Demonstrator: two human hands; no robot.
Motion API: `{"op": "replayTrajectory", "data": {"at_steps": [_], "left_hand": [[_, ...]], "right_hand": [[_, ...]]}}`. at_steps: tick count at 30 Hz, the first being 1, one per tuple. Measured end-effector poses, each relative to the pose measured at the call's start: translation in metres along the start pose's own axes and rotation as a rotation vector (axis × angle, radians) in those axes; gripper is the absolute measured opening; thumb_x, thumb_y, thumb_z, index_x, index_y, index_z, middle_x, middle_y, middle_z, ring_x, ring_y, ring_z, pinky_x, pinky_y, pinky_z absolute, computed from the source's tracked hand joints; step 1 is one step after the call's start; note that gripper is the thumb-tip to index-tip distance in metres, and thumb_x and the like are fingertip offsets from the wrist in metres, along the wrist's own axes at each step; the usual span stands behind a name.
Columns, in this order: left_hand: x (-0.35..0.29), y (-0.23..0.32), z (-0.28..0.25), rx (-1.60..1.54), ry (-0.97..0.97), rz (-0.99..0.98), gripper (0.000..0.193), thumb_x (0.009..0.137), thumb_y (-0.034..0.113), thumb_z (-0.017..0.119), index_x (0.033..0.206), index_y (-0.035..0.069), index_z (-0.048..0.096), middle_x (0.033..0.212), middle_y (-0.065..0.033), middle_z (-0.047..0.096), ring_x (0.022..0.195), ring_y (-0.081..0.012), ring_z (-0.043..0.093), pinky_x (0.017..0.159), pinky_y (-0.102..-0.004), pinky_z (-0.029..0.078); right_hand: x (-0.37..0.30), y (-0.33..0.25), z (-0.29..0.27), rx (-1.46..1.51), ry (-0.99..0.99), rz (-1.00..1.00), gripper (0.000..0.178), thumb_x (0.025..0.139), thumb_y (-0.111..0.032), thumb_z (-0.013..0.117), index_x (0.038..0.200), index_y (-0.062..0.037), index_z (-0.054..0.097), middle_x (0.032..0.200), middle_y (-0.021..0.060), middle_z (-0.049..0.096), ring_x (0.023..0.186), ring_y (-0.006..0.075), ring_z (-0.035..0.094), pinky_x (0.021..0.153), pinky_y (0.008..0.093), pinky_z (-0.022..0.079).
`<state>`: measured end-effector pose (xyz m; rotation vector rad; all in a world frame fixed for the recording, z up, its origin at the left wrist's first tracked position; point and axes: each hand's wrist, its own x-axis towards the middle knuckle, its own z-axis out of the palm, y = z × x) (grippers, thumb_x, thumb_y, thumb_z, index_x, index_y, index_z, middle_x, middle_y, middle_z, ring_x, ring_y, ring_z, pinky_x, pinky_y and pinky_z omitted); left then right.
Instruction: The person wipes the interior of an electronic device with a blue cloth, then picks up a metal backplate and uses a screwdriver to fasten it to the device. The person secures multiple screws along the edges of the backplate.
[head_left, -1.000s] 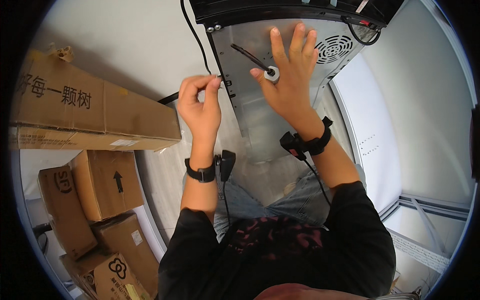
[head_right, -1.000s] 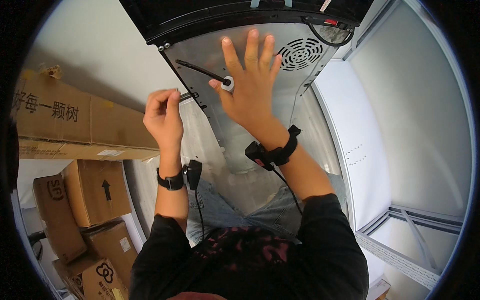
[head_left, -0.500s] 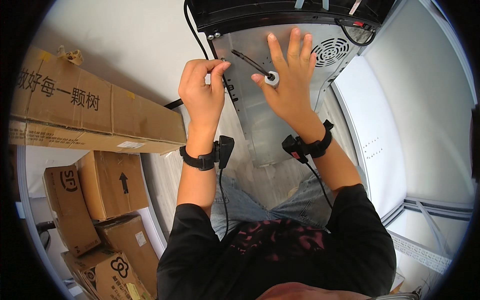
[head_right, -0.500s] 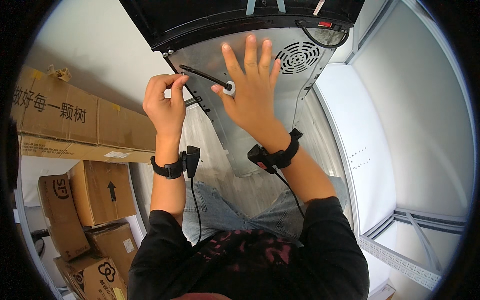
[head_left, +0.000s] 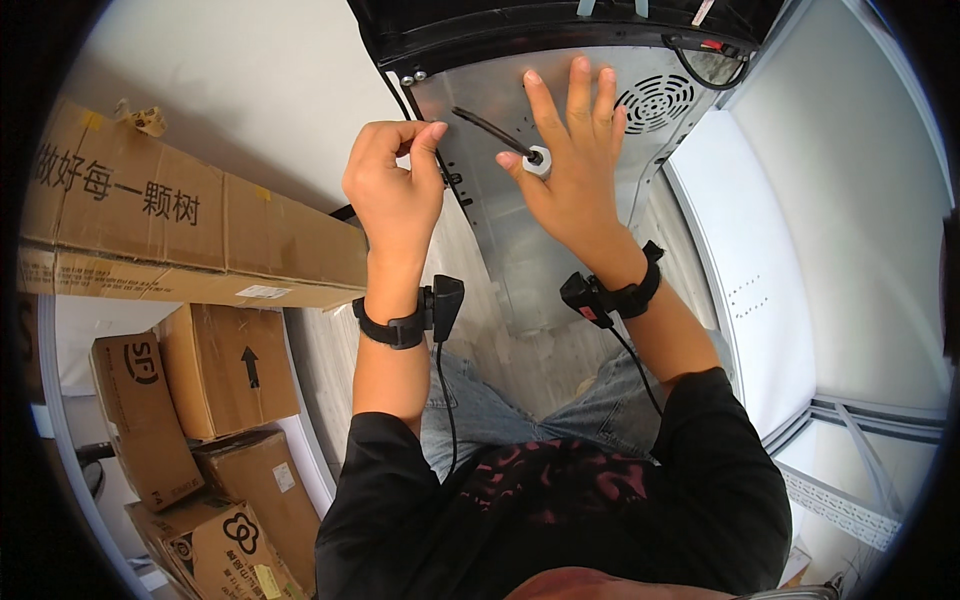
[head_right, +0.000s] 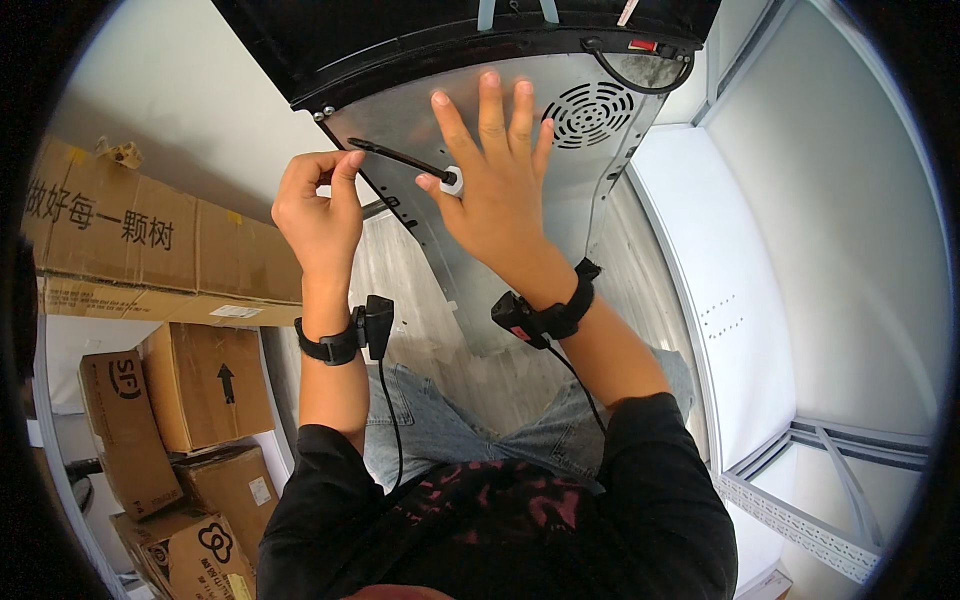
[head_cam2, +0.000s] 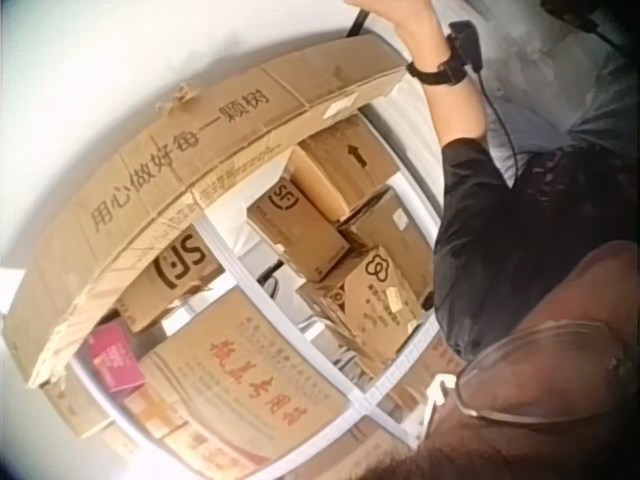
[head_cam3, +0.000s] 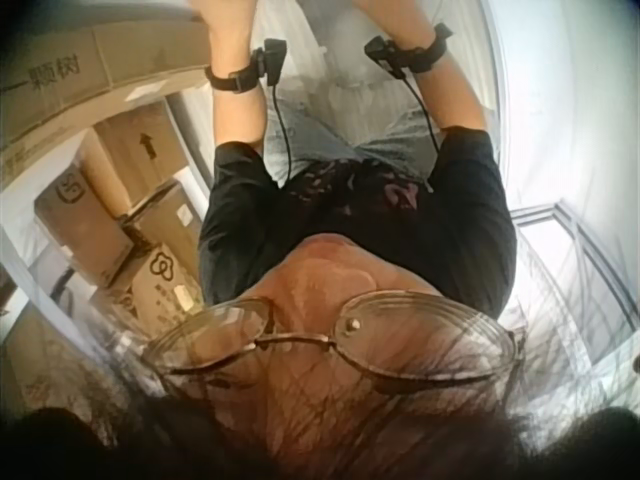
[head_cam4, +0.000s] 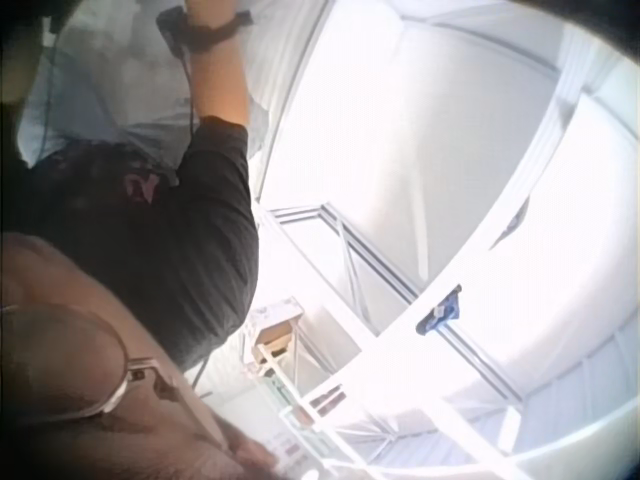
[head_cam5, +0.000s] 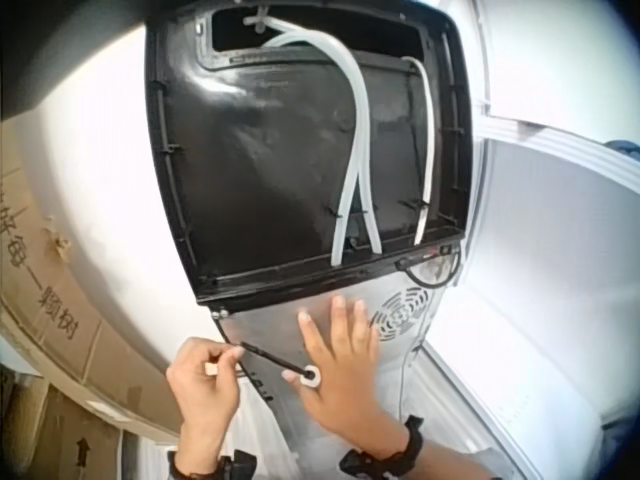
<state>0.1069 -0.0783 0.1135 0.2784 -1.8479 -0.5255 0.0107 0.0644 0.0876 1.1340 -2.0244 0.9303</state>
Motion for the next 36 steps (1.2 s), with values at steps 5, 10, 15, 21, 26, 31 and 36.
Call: {"op": "replayTrajectory", "data": {"at_steps": [5,10,15,21,26,31,36], "left_hand": [[-0.001,-0.001,-0.001,-0.012,0.008,-0.017,0.014,0.076,0.008,0.074,0.071,0.002,0.062,0.069,-0.0057,0.061,0.059,-0.0171,0.055,0.052,-0.027,0.043],[-0.001,-0.001,-0.001,-0.021,-0.006,-0.017,0.013,0.076,0.008,0.075,0.071,0.002,0.064,0.068,-0.0057,0.061,0.058,-0.0164,0.055,0.052,-0.0267,0.043],[0.001,0.004,-0.003,-0.003,-0.007,-0.022,0.015,0.075,0.009,0.076,0.071,0.001,0.064,0.067,-0.0059,0.062,0.059,-0.016,0.057,0.053,-0.0259,0.045],[0.006,0.013,-0.011,0.178,-0.124,-0.334,0.017,0.077,0.014,0.077,0.079,0.0,0.066,0.074,-0.0069,0.068,0.063,-0.0117,0.063,0.06,-0.0237,0.05],[0.005,0.005,-0.002,-0.039,-0.029,-0.209,0.021,0.075,0.01,0.077,0.089,-0.001,0.066,0.079,-0.0092,0.07,0.067,-0.0138,0.067,0.062,-0.0248,0.052],[0.001,-0.005,0.004,-0.131,0.005,-0.171,0.023,0.073,0.007,0.077,0.091,-0.001,0.066,0.079,-0.0098,0.069,0.065,-0.0145,0.066,0.062,-0.0251,0.052],[-0.001,-0.011,0.007,-0.21,0.023,-0.198,0.022,0.072,0.006,0.078,0.089,-0.002,0.066,0.08,-0.0095,0.068,0.065,-0.0147,0.065,0.062,-0.0251,0.052]], "right_hand": [[0.001,0.002,0.001,-0.018,0.006,-0.005,0.072,0.08,-0.034,0.068,0.144,-0.0242,0.035,0.155,0.0159,0.014,0.14,0.0442,0.009,0.101,0.0689,0.014],[0.0,0.0,0.002,-0.017,-0.005,0.025,0.073,0.08,-0.034,0.069,0.144,-0.0249,0.035,0.155,0.0156,0.013,0.14,0.0439,0.008,0.1,0.0697,0.015],[0.001,-0.004,0.0,0.013,-0.007,0.031,0.073,0.08,-0.034,0.068,0.144,-0.0238,0.035,0.155,0.0157,0.012,0.141,0.0438,0.008,0.102,0.0687,0.014],[0.002,-0.002,-0.002,0.025,-0.012,0.038,0.072,0.08,-0.034,0.068,0.144,-0.0228,0.035,0.155,0.0169,0.013,0.141,0.044,0.007,0.102,0.0682,0.013],[0.002,-0.005,-0.002,0.029,-0.009,0.039,0.072,0.08,-0.034,0.068,0.144,-0.0224,0.036,0.154,0.0177,0.013,0.14,0.0447,0.006,0.102,0.0683,0.013],[0.001,-0.005,-0.001,0.031,-0.008,0.041,0.072,0.08,-0.033,0.068,0.144,-0.0222,0.036,0.154,0.0185,0.012,0.14,0.0451,0.006,0.102,0.0684,0.013],[0.002,-0.006,0.001,0.033,0.014,0.026,0.073,0.079,-0.032,0.069,0.144,-0.0221,0.036,0.154,0.0188,0.012,0.14,0.0455,0.006,0.101,0.0682,0.014]]}}
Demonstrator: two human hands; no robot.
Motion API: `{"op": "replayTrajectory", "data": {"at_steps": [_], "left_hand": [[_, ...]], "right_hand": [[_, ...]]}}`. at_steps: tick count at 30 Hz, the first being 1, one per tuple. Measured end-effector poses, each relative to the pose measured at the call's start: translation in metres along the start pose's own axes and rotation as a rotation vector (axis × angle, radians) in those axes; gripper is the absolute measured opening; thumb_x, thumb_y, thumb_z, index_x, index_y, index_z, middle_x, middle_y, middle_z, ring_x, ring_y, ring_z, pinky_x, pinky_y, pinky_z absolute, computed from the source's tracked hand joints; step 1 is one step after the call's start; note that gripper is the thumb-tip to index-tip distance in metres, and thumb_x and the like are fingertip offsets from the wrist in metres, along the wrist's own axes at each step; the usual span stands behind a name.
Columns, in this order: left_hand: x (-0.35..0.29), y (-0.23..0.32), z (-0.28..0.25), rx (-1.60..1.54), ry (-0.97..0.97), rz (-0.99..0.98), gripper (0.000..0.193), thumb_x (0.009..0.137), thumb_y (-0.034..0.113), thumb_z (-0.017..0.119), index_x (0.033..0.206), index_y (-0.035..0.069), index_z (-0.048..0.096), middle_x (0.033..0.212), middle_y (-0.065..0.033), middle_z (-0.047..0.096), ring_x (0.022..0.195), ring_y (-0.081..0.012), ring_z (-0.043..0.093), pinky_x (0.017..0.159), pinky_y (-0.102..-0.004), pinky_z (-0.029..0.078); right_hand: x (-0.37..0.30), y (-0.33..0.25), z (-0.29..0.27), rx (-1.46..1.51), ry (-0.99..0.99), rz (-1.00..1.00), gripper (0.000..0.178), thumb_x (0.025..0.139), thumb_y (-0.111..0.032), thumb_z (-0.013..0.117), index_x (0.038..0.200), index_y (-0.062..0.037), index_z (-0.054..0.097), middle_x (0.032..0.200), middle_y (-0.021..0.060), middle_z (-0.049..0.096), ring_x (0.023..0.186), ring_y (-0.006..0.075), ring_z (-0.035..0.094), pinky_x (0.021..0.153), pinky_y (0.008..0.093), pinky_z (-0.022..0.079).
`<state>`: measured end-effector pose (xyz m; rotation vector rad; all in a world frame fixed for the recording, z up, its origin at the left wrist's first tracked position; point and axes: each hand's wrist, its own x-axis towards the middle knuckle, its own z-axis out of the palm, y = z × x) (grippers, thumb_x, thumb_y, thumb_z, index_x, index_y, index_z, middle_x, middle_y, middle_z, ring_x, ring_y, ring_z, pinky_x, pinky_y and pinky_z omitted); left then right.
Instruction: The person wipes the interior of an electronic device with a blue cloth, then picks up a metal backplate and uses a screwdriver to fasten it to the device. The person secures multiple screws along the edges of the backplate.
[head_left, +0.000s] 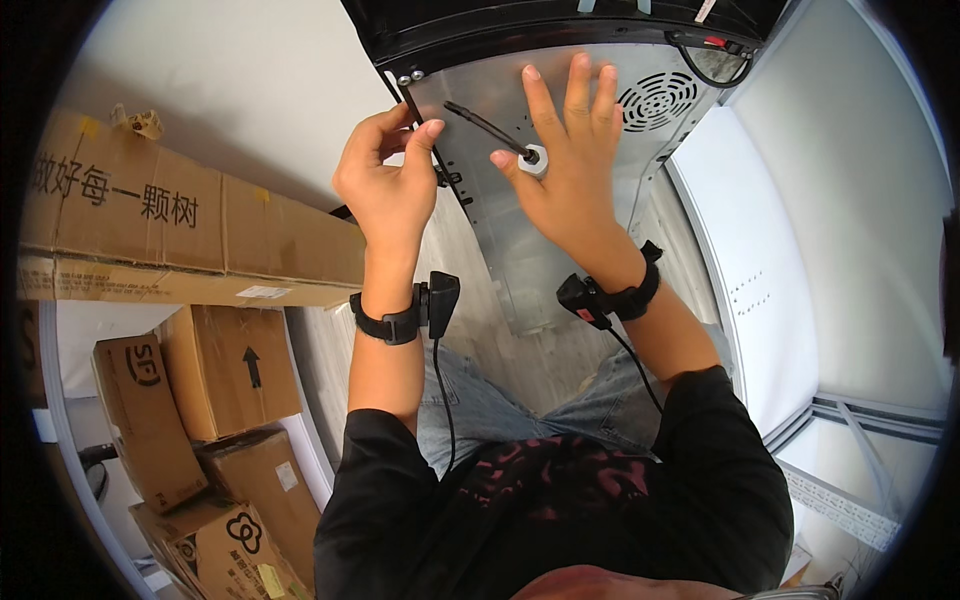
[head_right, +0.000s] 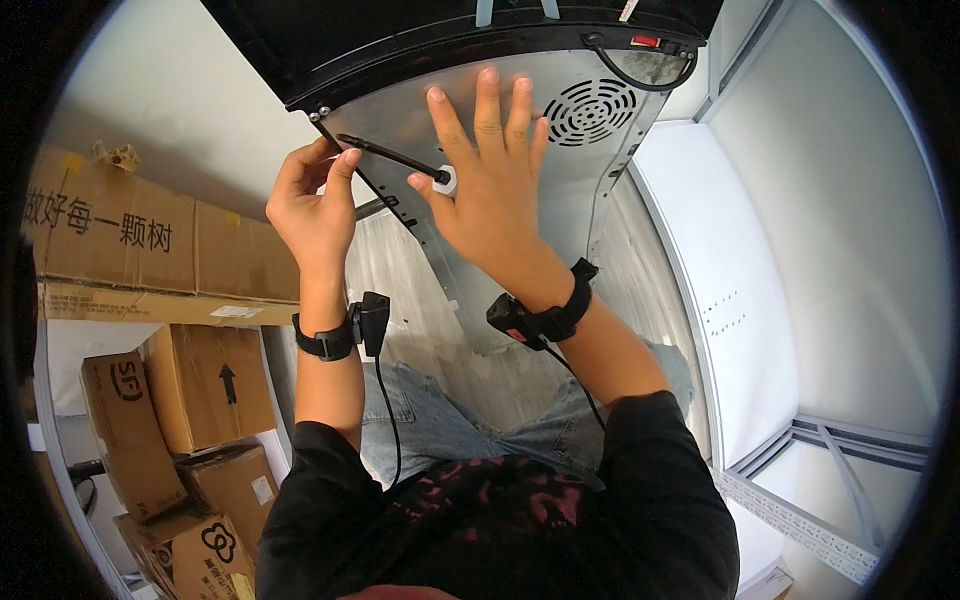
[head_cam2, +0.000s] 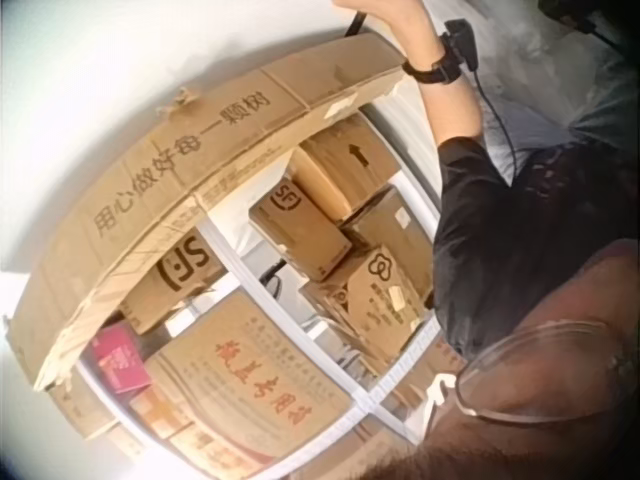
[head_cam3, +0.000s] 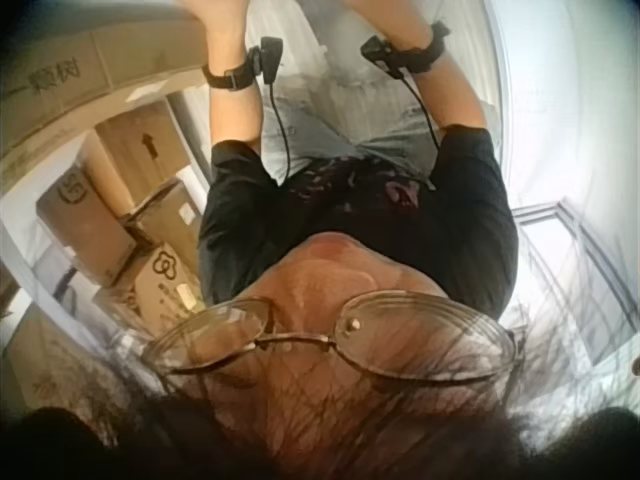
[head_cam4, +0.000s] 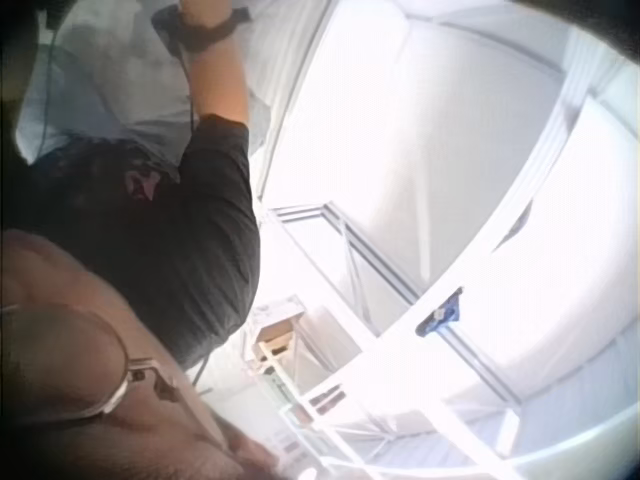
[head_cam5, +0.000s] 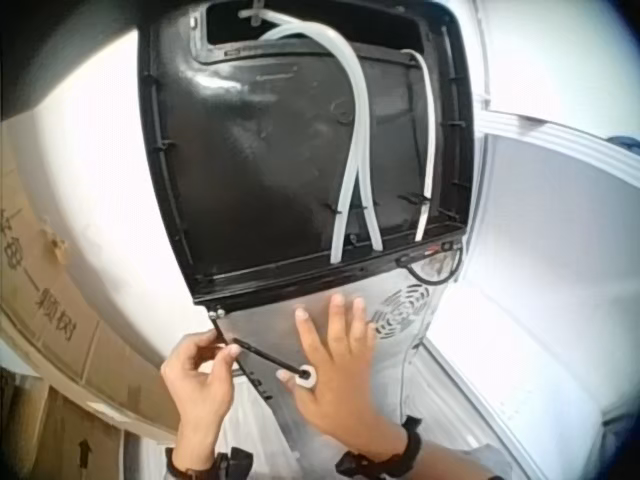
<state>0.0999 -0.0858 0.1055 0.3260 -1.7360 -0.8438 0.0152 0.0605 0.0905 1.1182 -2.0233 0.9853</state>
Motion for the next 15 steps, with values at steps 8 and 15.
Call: {"op": "replayTrajectory", "data": {"at_steps": [8,15], "left_hand": [[-0.0006,-0.0037,0.0003,0.137,0.015,0.201,0.019,0.077,0.006,0.076,0.09,-0.003,0.065,0.079,-0.009,0.069,0.071,-0.0128,0.065,0.067,-0.0244,0.051],[-0.003,-0.0036,0.0047,-0.025,-0.01,-0.02,0.021,0.079,0.004,0.073,0.094,0.0,0.059,0.083,-0.005,0.064,0.075,-0.0108,0.06,0.07,-0.0234,0.05]], "right_hand": [[-0.0005,0.0022,0.0005,0.003,0.013,-0.021,0.073,0.078,-0.031,0.07,0.143,-0.0228,0.038,0.154,0.0186,0.013,0.141,0.0445,0.007,0.101,0.0676,0.015],[-0.003,0.003,-0.0023,-0.011,-0.01,-0.018,0.072,0.078,-0.03,0.07,0.142,-0.0235,0.039,0.154,0.0177,0.013,0.141,0.044,0.007,0.102,0.0673,0.014]]}}
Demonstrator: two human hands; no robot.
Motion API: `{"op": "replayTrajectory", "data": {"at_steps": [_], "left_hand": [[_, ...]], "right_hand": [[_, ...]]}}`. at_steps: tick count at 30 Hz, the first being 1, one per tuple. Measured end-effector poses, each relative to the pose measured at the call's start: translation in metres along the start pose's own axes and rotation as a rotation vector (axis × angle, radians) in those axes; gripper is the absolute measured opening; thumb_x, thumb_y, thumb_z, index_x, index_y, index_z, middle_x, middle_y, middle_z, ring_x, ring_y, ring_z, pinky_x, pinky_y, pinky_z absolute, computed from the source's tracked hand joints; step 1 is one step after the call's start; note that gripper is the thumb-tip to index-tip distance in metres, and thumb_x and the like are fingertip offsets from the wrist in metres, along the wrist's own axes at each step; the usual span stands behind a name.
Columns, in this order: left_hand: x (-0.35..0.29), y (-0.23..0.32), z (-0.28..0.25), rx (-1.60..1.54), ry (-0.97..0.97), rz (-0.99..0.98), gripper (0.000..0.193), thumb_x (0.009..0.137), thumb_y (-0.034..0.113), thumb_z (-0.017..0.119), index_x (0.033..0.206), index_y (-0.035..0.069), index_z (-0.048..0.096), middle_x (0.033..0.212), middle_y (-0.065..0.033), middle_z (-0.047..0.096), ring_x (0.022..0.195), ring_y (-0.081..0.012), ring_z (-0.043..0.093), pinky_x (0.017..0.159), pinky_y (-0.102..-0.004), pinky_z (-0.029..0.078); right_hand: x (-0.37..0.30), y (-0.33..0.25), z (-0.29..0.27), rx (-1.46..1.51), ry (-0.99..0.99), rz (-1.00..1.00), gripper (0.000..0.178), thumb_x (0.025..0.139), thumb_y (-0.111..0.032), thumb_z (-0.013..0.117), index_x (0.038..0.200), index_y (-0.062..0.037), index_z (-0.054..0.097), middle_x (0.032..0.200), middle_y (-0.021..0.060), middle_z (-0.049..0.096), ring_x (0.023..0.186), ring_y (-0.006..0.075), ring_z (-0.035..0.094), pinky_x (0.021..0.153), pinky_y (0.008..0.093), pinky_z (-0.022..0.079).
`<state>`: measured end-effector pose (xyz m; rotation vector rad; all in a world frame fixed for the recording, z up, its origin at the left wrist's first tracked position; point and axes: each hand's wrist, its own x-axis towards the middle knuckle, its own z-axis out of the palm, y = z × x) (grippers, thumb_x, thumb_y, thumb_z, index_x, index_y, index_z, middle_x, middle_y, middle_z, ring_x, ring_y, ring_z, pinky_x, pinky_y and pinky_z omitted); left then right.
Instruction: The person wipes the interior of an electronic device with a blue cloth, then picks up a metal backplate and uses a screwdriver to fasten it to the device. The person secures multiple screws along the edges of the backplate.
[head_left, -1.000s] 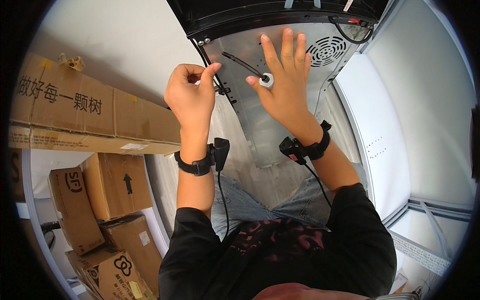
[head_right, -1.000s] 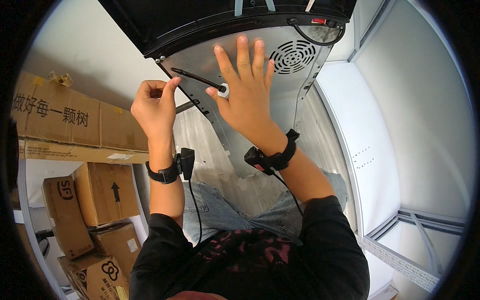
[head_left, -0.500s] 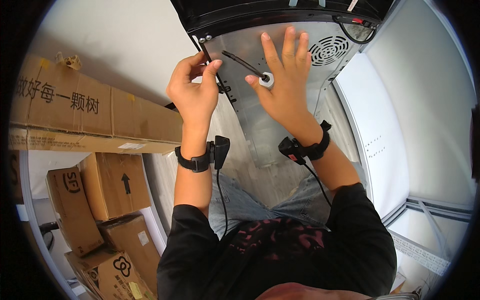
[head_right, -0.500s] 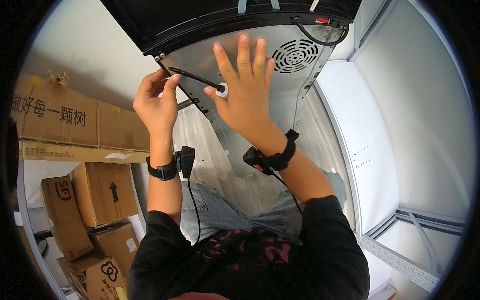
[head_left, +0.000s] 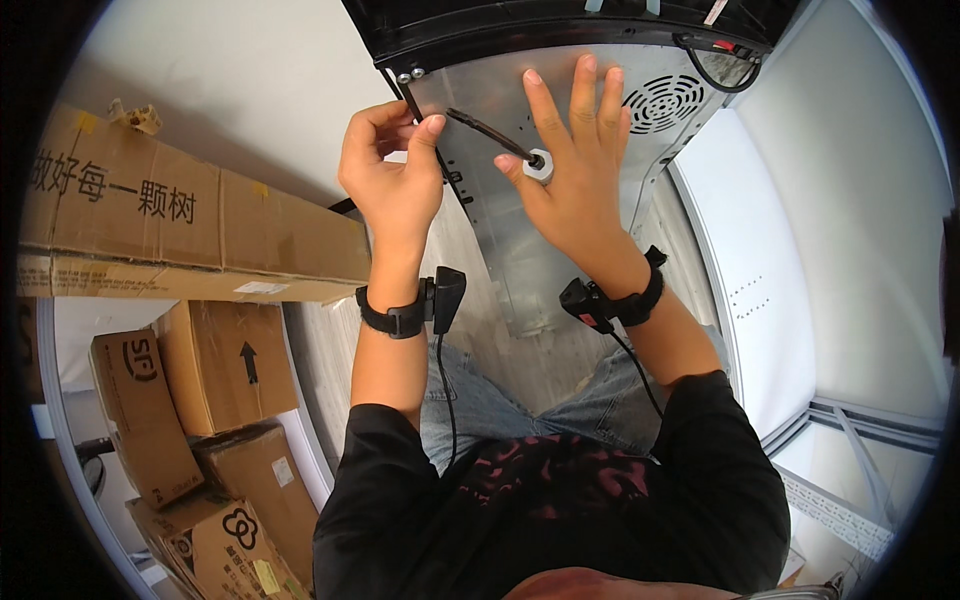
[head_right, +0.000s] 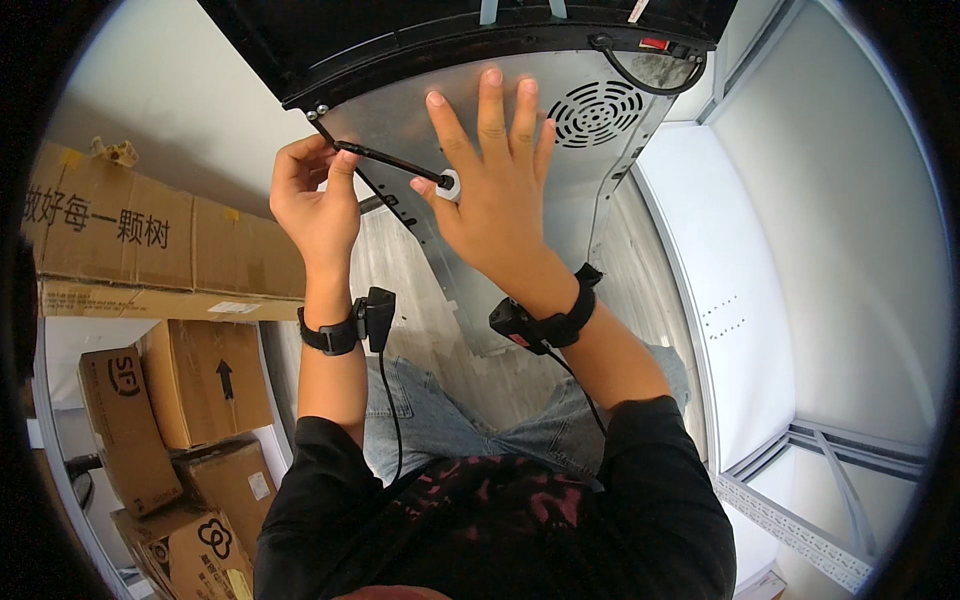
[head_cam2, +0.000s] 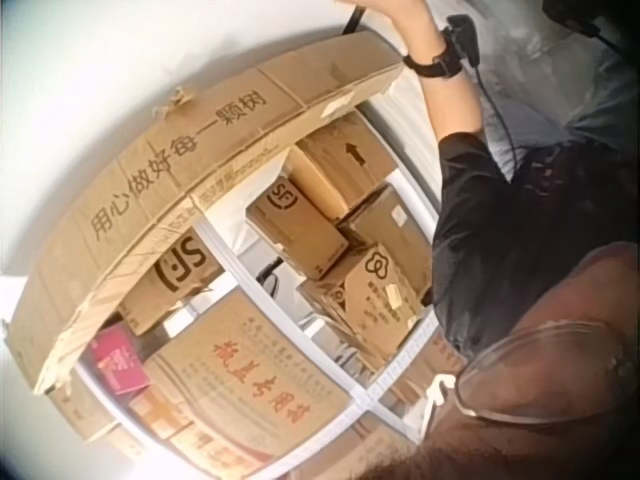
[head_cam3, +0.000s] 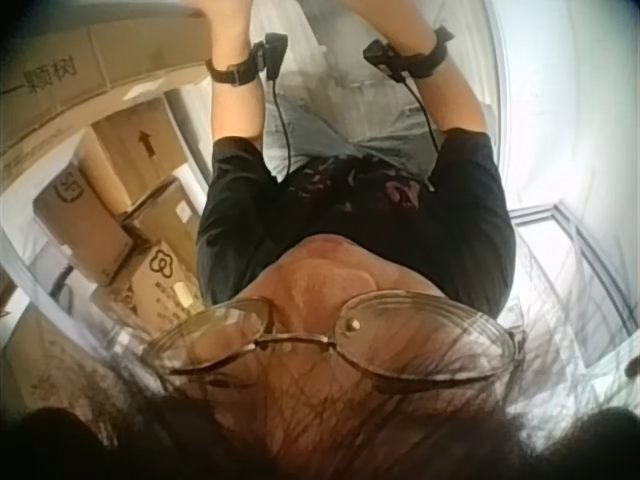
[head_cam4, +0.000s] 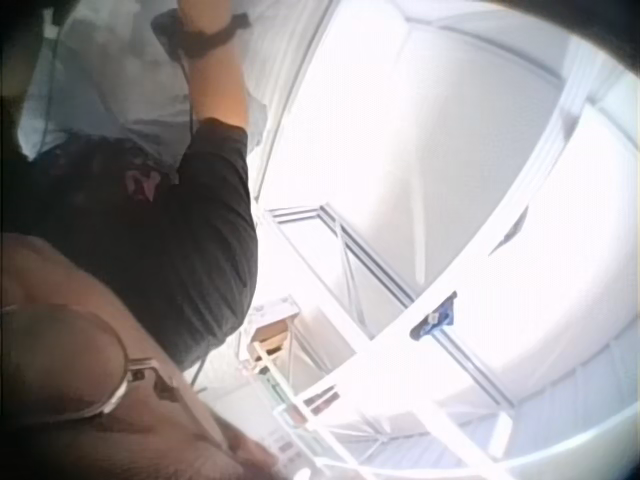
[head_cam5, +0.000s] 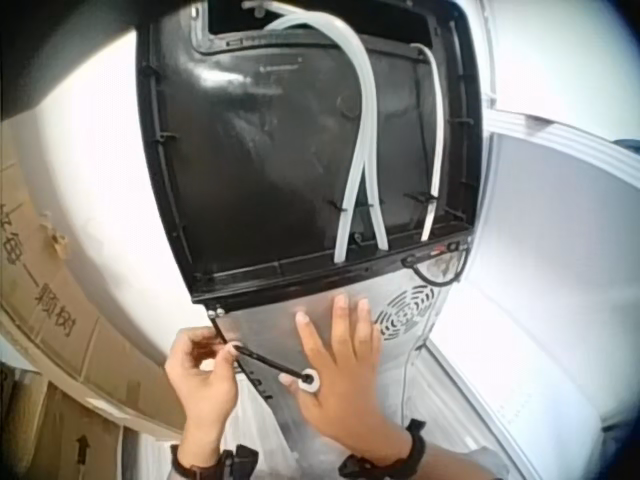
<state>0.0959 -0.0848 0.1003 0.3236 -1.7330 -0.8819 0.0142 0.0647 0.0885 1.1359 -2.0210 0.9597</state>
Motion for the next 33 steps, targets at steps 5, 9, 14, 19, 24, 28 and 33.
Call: {"op": "replayTrajectory", "data": {"at_steps": [5,9,14,19,24,28,33], "left_hand": [[-0.004,-0.016,0.002,-0.257,-0.002,-0.077,0.026,0.078,0.008,0.075,0.098,0.0,0.06,0.087,-0.0042,0.061,0.076,-0.0096,0.057,0.067,-0.023,0.049],[-0.009,-0.026,0.0,-0.431,-0.042,-0.148,0.026,0.081,0.008,0.074,0.1,0.001,0.059,0.092,-0.0039,0.059,0.081,-0.0086,0.055,0.069,-0.0225,0.049],[-0.009,-0.027,0.001,-0.416,-0.051,-0.097,0.02,0.084,0.0,0.067,0.101,0.0,0.057,0.087,-0.0032,0.056,0.08,-0.0098,0.054,0.068,-0.0238,0.05],[-0.01,-0.022,0.007,-0.352,0.025,-0.08,0.023,0.08,0.006,0.072,0.098,0.001,0.059,0.087,-0.0031,0.058,0.076,-0.0081,0.054,0.071,-0.0231,0.05],[-0.011,-0.014,0.01,-0.264,0.101,-0.065,0.023,0.078,0.006,0.073,0.096,0.002,0.059,0.083,-0.0031,0.059,0.07,-0.0085,0.055,0.068,-0.0224,0.049],[-0.006,-0.008,0.008,-0.138,0.099,-0.021,0.023,0.076,0.004,0.074,0.094,0.003,0.059,0.079,-0.0026,0.06,0.067,-0.0093,0.057,0.066,-0.0225,0.048],[-0.005,-0.001,0.007,-0.075,0.144,0.023,0.022,0.073,-0.001,0.073,0.09,0.003,0.06,0.074,-0.0028,0.06,0.064,-0.0104,0.058,0.063,-0.024,0.049]], "right_hand": [[0.001,-0.002,-0.003,0.015,-0.01,0.007,0.072,0.077,-0.029,0.071,0.142,-0.0239,0.039,0.154,0.0172,0.014,0.141,0.0436,0.007,0.102,0.0671,0.014],[0.003,-0.003,-0.002,0.024,-0.004,0.013,0.072,0.077,-0.028,0.071,0.142,-0.0242,0.04,0.154,0.017,0.015,0.141,0.0432,0.007,0.102,0.0668,0.015],[0.002,-0.002,-0.001,0.011,-0.005,0.007,0.071,0.077,-0.029,0.071,0.141,-0.0238,0.04,0.154,0.0172,0.014,0.141,0.0433,0.007,0.102,0.0667,0.015],[0.002,-0.001,-0.002,0.007,-0.007,0.0,0.073,0.077,-0.03,0.072,0.142,-0.023,0.04,0.154,0.0181,0.013,0.14,0.0442,0.007,0.102,0.0671,0.015],[0.001,-0.003,-0.001,0.013,-0.006,0.004,0.073,0.077,-0.031,0.071,0.142,-0.0224,0.04,0.154,0.0192,0.013,0.14,0.0456,0.007,0.101,0.0678,0.015],[0.001,-0.004,-0.002,0.023,-0.006,0.004,0.072,0.077,-0.032,0.07,0.142,-0.0218,0.04,0.154,0.0194,0.013,0.14,0.0459,0.006,0.101,0.0684,0.015],[0.003,-0.008,-0.004,0.029,-0.014,0.007,0.069,0.078,-0.032,0.07,0.14,-0.0219,0.042,0.154,0.0191,0.012,0.14,0.045,0.006,0.101,0.0685,0.014]]}}
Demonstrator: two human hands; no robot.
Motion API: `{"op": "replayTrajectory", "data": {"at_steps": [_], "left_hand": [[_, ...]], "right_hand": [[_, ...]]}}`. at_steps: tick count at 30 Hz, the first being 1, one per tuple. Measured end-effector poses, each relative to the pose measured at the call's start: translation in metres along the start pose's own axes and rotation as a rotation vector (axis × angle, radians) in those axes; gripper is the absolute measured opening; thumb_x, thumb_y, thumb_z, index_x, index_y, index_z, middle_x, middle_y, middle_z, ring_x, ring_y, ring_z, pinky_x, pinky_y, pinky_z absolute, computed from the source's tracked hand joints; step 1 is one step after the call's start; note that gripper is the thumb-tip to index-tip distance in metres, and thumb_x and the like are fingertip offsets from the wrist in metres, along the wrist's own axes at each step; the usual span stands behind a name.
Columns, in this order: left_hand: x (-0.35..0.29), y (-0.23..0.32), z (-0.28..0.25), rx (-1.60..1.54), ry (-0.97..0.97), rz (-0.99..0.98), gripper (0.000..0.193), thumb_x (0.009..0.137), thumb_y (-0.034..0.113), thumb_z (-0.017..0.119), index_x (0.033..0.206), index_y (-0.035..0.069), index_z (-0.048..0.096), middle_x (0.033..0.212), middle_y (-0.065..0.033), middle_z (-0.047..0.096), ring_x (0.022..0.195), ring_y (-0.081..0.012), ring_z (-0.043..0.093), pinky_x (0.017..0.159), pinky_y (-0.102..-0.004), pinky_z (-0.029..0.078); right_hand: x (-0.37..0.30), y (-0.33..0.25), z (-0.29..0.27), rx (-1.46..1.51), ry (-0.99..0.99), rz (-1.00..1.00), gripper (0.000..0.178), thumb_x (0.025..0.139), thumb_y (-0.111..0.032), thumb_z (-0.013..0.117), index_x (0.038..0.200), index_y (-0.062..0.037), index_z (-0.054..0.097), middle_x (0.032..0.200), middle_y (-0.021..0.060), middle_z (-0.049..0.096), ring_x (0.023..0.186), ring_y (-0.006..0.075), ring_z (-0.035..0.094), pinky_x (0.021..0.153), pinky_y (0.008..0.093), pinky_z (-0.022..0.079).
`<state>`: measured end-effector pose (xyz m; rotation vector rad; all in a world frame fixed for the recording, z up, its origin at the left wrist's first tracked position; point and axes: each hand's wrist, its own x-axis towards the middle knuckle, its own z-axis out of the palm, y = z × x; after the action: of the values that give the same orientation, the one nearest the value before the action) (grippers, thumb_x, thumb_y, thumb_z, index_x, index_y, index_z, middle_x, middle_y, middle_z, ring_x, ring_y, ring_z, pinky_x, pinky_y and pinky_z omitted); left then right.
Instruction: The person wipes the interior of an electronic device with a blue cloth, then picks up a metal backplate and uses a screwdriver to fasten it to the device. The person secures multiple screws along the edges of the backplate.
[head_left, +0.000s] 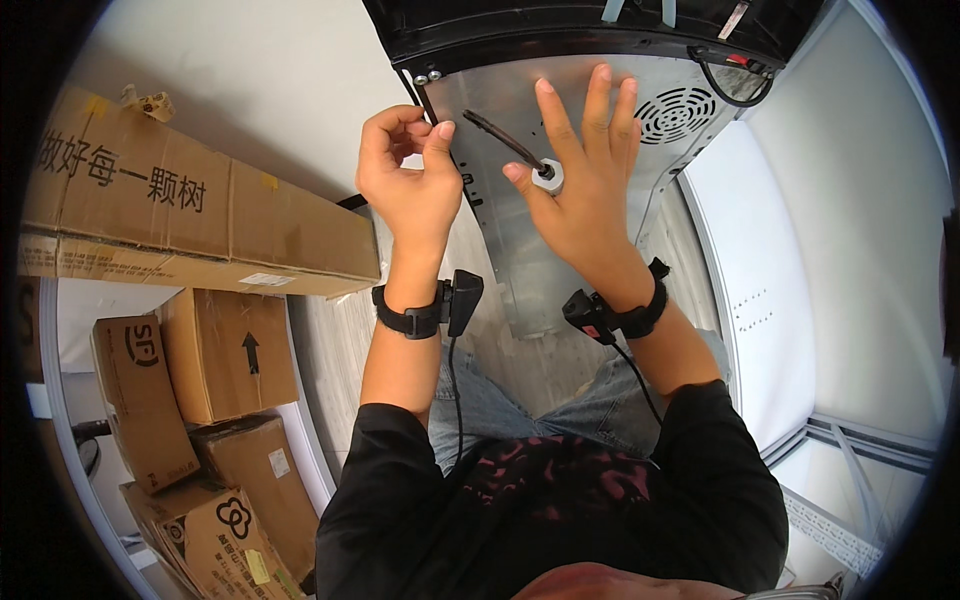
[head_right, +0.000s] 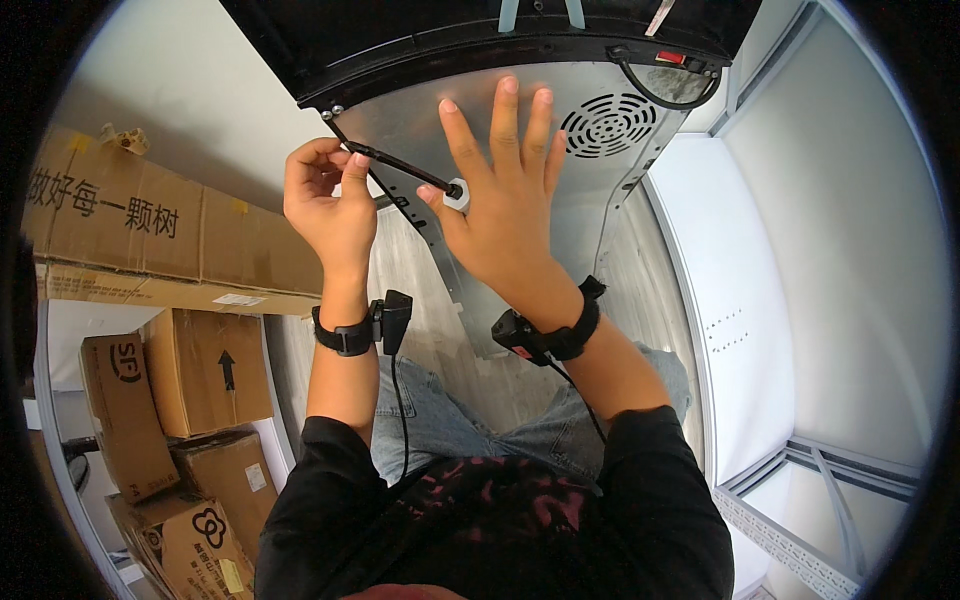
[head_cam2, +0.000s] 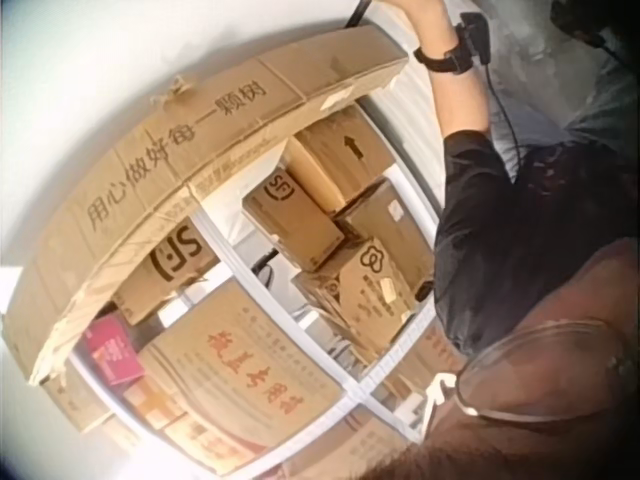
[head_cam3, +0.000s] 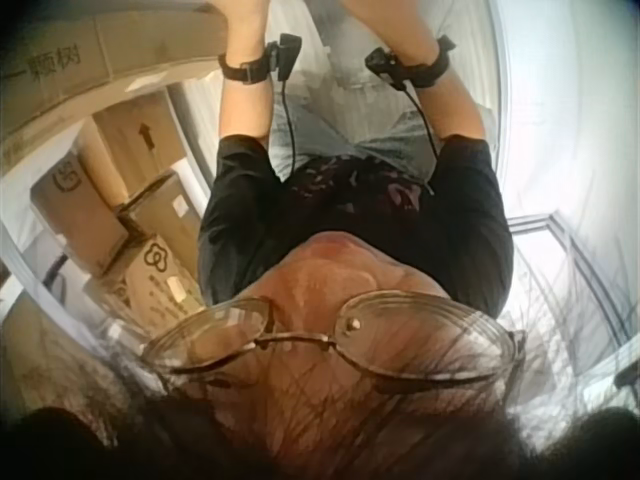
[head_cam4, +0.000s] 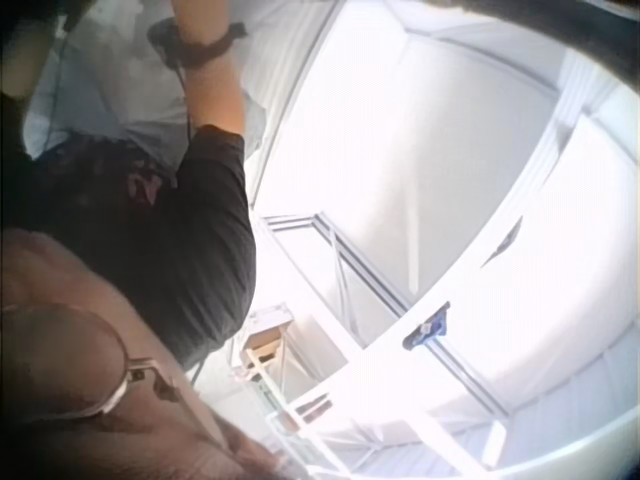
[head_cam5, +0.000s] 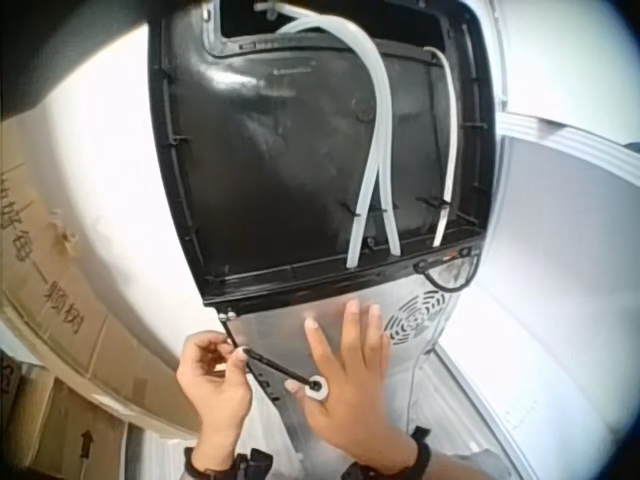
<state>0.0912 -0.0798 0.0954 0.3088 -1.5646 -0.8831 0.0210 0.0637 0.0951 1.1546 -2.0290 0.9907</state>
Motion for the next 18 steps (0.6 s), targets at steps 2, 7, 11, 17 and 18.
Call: {"op": "replayTrajectory", "data": {"at_steps": [2,7,11,17,18], "left_hand": [[0.004,0.006,-0.001,0.084,-0.033,0.095,0.021,0.072,-0.001,0.074,0.087,0.002,0.06,0.072,-0.0038,0.061,0.062,-0.0116,0.059,0.061,-0.0237,0.049],[0.021,0.016,-0.017,0.285,-0.137,0.323,0.018,0.071,-0.001,0.076,0.082,0.002,0.062,0.072,-0.0049,0.066,0.062,-0.0116,0.064,0.062,-0.0223,0.052],[0.019,0.01,-0.019,0.261,-0.158,0.322,0.014,0.074,0.002,0.076,0.078,0.001,0.062,0.071,-0.005,0.066,0.062,-0.0103,0.062,0.059,-0.0219,0.05],[-0.008,-0.01,-0.01,0.019,-0.094,0.007,0.016,0.079,0.007,0.074,0.074,0.0,0.06,0.066,-0.003,0.06,0.058,-0.0081,0.056,0.055,-0.0202,0.045],[-0.008,-0.011,-0.01,-0.014,-0.088,-0.041,0.016,0.079,0.007,0.074,0.074,0.001,0.06,0.066,-0.0026,0.06,0.057,-0.0076,0.055,0.056,-0.0199,0.045]], "right_hand": [[-0.001,0.0,-0.001,-0.007,-0.004,0.005,0.069,0.078,-0.032,0.07,0.14,-0.0221,0.043,0.154,0.0188,0.013,0.14,0.0446,0.006,0.101,0.0683,0.014],[-0.002,0.003,-0.005,-0.026,-0.02,-0.001,0.069,0.078,-0.031,0.07,0.14,-0.0226,0.042,0.154,0.018,0.013,0.14,0.0439,0.007,0.102,0.0676,0.014],[-0.001,0.003,-0.005,-0.022,-0.038,0.005,0.069,0.078,-0.03,0.07,0.141,-0.0235,0.041,0.154,0.0177,0.013,0.141,0.0436,0.007,0.102,0.0673,0.014],[-0.001,0.006,-0.006,-0.015,-0.05,0.007,0.068,0.078,-0.029,0.07,0.14,-0.025,0.042,0.154,0.0165,0.014,0.141,0.0433,0.007,0.102,0.0671,0.014],[-0.001,0.006,-0.006,-0.014,-0.051,0.006,0.068,0.078,-0.029,0.07,0.14,-0.0251,0.042,0.154,0.0163,0.014,0.141,0.0432,0.008,0.102,0.067,0.014]]}}
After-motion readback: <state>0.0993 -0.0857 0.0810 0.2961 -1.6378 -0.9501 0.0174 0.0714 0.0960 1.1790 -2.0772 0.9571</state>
